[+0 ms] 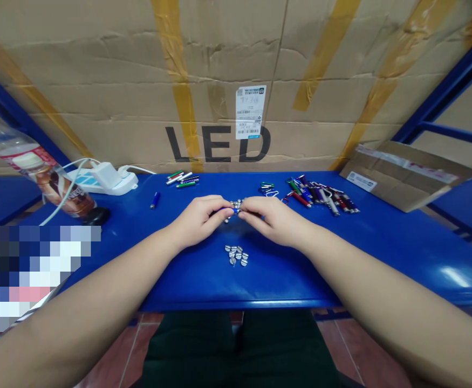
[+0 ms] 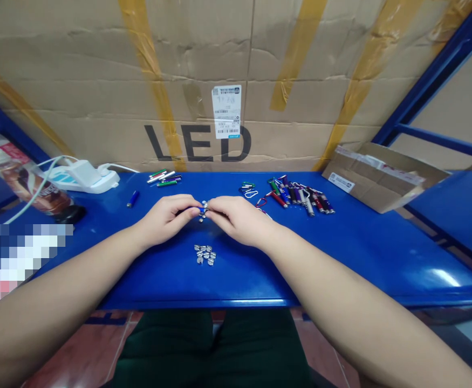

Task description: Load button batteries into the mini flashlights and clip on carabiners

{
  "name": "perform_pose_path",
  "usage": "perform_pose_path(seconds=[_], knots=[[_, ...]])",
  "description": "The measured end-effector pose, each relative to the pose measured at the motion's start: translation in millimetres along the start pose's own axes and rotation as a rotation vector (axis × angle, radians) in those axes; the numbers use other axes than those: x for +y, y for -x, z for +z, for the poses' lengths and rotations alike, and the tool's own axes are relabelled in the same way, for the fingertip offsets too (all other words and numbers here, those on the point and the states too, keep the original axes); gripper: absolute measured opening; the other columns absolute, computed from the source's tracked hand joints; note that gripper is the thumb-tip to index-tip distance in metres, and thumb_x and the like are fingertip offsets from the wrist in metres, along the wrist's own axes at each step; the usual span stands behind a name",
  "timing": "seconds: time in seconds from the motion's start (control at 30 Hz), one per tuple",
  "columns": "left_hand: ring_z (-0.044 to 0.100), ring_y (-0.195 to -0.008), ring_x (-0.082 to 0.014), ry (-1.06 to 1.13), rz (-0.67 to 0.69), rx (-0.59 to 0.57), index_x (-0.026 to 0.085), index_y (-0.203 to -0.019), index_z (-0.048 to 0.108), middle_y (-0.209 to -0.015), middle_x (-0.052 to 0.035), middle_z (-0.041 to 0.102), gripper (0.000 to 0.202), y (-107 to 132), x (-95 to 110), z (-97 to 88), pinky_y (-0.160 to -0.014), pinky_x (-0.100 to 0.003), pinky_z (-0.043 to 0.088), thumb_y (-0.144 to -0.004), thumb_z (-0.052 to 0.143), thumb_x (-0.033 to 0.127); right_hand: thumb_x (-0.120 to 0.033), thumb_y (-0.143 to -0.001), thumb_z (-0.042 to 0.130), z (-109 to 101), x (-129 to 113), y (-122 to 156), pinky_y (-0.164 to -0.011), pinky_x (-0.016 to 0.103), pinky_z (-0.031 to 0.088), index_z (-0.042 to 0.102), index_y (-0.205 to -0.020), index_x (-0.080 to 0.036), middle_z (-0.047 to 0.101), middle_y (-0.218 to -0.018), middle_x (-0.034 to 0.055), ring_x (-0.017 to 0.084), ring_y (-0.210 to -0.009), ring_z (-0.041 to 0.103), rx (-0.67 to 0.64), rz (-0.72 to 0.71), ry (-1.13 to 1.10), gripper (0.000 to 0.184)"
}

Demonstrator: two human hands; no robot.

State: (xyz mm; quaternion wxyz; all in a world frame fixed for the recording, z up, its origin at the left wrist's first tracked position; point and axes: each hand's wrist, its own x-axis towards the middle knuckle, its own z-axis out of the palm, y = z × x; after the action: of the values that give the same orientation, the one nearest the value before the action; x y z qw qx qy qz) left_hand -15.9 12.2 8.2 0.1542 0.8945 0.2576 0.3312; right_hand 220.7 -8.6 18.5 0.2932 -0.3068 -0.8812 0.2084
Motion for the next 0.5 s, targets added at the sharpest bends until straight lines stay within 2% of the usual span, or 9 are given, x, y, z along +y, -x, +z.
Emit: perform_pose_path(seconds=[0.1, 0.17, 0.27, 0.33, 0.4, 0.43, 0.5], knots=[[0.071, -0.084, -0.0173, 0.067, -0.05, -0.039, 0.017, -0.097, 0.073, -0.091, -0.005, 0.077, 0.027, -1.2, 2.2, 0.7, -0.079, -0.027, 0.054, -0.105, 0.053, 0.033, -0.028, -0.104, 0.048, -4.3, -0.4, 1.2, -0.08, 0.034, 0.044, 0.06, -0.088, -0.019, 0.063, -0.087, 0.0071, 0.02, -0.082, 0.056, -0.018, -0.122, 0.122, 0.022], [0.071, -0.083, -0.017, 0.057, -0.022, -0.021, 0.017, -0.098, 0.074, -0.09, -0.0047, 0.076, 0.025, -1.6, 4.3, 0.6, -0.078, -0.027, 0.054, -0.104, 0.055, 0.032, -0.031, -0.103, 0.049, -4.0, -2.5, 0.8, -0.077, 0.034, 0.044, 0.059, -0.085, -0.019, 0.06, -0.082, 0.0058, 0.019, -0.079, 0.054, -0.014, -0.073, 0.05, 0.024], [0.067, -0.08, -0.0163, -0.025, 0.085, 0.065, 0.016, -0.103, 0.073, -0.086, -0.005, 0.072, 0.021, -1.1, 8.1, -0.1, -0.075, -0.027, 0.053, -0.104, 0.057, 0.029, -0.036, -0.102, 0.048, -0.2, -7.9, -2.1, -0.06, 0.028, 0.04, 0.055, -0.077, -0.019, 0.05, -0.066, 0.0, 0.014, -0.061, 0.046, -0.033, 0.215, -0.359, 0.031], [0.066, -0.081, -0.0165, -0.088, 0.16, 0.115, 0.015, -0.108, 0.072, -0.088, -0.0059, 0.07, 0.019, -0.3, 10.2, -0.3, -0.076, -0.028, 0.054, -0.104, 0.058, 0.028, -0.038, -0.1, 0.047, 2.2, -11.6, -5.0, -0.049, 0.024, 0.029, 0.052, -0.075, -0.02, 0.041, -0.059, -0.0041, 0.011, -0.05, 0.033, -0.094, 0.444, -0.719, 0.031], [0.065, -0.084, -0.0174, -0.145, 0.217, 0.138, 0.015, -0.112, 0.07, -0.091, -0.0073, 0.07, 0.02, 0.4, 11.1, -0.1, -0.078, -0.029, 0.054, -0.104, 0.058, 0.028, -0.037, -0.097, 0.048, 3.2, -13.9, -7.1, -0.044, 0.022, 0.02, 0.047, -0.074, -0.021, 0.035, -0.057, -0.0067, 0.009, -0.047, 0.022, -0.163, 0.592, -0.957, 0.028], [0.065, -0.085, -0.0178, -0.169, 0.233, 0.136, 0.015, -0.113, 0.07, -0.093, -0.0078, 0.07, 0.021, 0.5, 10.8, 0.2, -0.078, -0.03, 0.055, -0.105, 0.057, 0.029, -0.037, -0.097, 0.047, 3.1, -14.4, -7.5, -0.044, 0.022, 0.018, 0.045, -0.074, -0.022, 0.033, -0.057, -0.007, 0.009, -0.047, 0.02, -0.183, 0.628, -0.987, 0.028], [0.065, -0.084, -0.0178, -0.199, 0.23, 0.124, 0.014, -0.113, 0.07, -0.093, -0.0078, 0.07, 0.022, 0.3, 8.9, 1.0, -0.078, -0.03, 0.054, -0.105, 0.056, 0.029, -0.04, -0.1, 0.044, 2.3, -14.1, -6.8, -0.045, 0.023, 0.022, 0.046, -0.073, -0.022, 0.036, -0.058, -0.0054, 0.01, -0.048, 0.025, -0.151, 0.616, -0.839, 0.032]])
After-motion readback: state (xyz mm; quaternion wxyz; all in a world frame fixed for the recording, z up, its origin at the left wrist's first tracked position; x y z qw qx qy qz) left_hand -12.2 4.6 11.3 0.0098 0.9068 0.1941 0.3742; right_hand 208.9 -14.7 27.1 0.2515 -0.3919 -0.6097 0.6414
